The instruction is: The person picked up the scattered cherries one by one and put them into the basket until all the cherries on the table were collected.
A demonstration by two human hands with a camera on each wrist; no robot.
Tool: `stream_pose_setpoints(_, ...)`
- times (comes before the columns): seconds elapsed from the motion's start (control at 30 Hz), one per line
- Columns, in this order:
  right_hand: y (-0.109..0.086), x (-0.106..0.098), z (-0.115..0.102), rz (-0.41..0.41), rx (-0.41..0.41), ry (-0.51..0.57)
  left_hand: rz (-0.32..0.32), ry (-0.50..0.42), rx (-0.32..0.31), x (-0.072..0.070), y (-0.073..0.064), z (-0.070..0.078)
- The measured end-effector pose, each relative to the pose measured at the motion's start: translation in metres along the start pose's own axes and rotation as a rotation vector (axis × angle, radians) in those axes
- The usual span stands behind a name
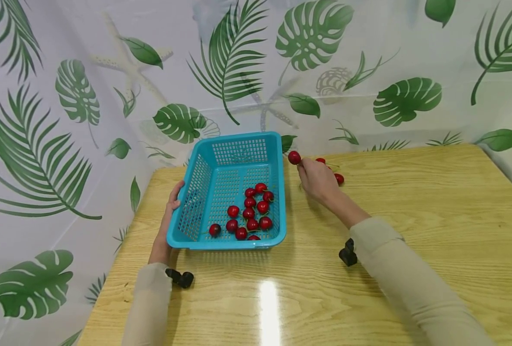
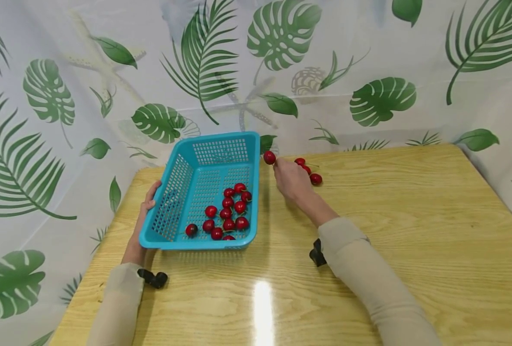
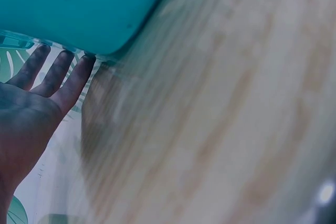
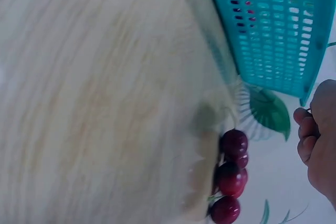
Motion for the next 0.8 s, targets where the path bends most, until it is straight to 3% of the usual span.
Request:
stream_pose_setpoints(0.37, 0.002, -0.007, -0.036, 0.077, -0.102, 0.084, -0.018, -0.028, 0.019, -0.001, -0.001, 0.000)
stream_pose_setpoints(0.8, 0.004, -0.001, -0.089, 0.025, -0.225, 0.086, -0.035, -0.016, -0.013, 0.005, -0.009, 0.011)
Point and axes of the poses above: each hand's wrist, its own y-axis towards the middle knuckle, its own x-axis out of the palm, z = x × y, the point moved 5 cm from there along y, towards the middle knuckle, and after that the axes turned 8 degrees about x, right-handed, at the moved point
